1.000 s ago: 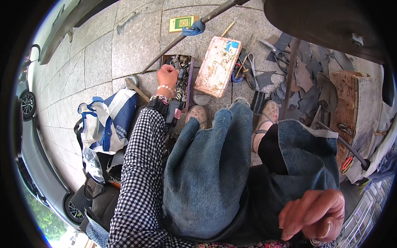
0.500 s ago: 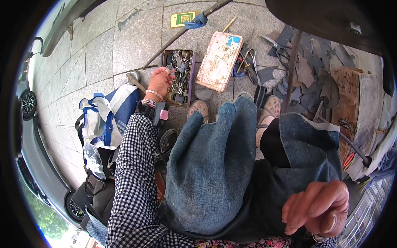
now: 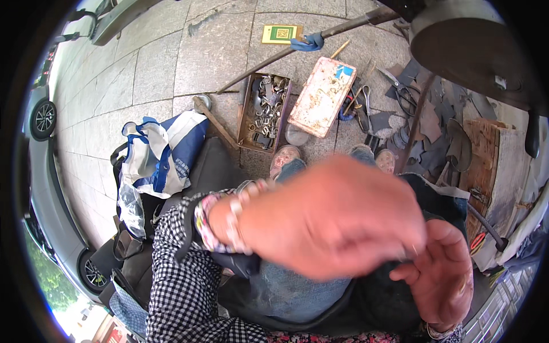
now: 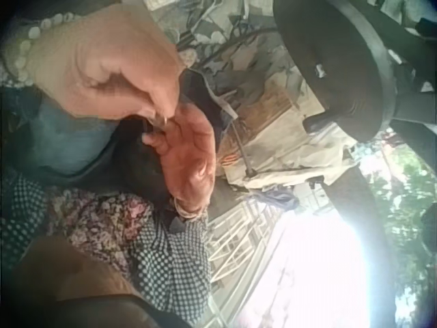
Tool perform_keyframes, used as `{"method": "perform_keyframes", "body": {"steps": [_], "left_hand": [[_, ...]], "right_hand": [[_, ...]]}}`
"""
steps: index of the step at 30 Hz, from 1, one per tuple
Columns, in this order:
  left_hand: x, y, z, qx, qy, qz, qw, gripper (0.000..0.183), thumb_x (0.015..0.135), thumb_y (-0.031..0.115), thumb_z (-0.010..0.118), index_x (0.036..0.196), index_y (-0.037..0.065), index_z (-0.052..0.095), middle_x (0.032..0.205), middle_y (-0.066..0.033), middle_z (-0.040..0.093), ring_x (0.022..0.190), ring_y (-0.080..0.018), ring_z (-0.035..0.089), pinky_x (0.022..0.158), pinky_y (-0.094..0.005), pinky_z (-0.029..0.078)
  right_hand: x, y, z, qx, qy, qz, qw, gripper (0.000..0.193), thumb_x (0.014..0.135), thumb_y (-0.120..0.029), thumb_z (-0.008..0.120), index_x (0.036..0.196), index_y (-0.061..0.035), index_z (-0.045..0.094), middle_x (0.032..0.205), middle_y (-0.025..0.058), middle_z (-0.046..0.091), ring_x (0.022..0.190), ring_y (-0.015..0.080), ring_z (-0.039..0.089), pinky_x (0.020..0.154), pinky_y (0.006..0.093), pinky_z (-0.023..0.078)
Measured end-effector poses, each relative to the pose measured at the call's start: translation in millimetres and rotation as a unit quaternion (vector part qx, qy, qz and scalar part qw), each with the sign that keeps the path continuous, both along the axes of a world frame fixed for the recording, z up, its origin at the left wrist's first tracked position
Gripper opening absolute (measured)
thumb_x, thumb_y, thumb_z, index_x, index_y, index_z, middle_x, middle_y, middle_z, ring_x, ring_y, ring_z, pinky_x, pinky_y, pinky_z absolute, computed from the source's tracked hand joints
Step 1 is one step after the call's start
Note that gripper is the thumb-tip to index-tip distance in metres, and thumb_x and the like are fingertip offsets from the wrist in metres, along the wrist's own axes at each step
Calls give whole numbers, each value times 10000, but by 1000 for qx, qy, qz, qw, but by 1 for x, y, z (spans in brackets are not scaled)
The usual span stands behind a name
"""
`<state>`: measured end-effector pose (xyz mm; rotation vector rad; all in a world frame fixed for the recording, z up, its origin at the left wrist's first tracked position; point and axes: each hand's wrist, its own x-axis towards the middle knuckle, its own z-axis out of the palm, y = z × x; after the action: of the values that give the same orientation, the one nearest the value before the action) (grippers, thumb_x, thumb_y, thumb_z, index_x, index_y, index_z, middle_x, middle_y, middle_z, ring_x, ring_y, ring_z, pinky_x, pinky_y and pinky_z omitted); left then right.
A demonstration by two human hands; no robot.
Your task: The recorder is sitting at an outdoor cobbler station, examining glasses and sorting through a box of nails and repair components.
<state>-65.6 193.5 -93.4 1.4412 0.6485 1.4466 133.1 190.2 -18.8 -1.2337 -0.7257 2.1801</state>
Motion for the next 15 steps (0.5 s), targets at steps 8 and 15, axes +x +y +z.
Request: {"method": "perform_keyframes", "body": {"steps": [8, 15], "left_hand": [[31, -18, 26, 127, 145, 63, 979, 120, 647, 136, 545, 664, 17, 545, 634, -85, 538, 571, -216, 553, 456, -323, 427], [2, -4, -8, 125, 136, 132, 974, 93, 680, 145, 575, 656, 56, 572, 636, -44, 538, 543, -166, 532, 460, -275, 423]], "right_hand": [[14, -4, 2, 7, -1, 44, 999, 547, 816, -391, 509, 1099, 59, 384, 1112, 229, 439, 951, 299, 519, 803, 428, 447], [16, 4, 1, -37, 68, 34, 996, 503, 792, -321, 578, 1004, 115, 443, 936, 271, 478, 830, 359, 566, 704, 427, 507]]}}
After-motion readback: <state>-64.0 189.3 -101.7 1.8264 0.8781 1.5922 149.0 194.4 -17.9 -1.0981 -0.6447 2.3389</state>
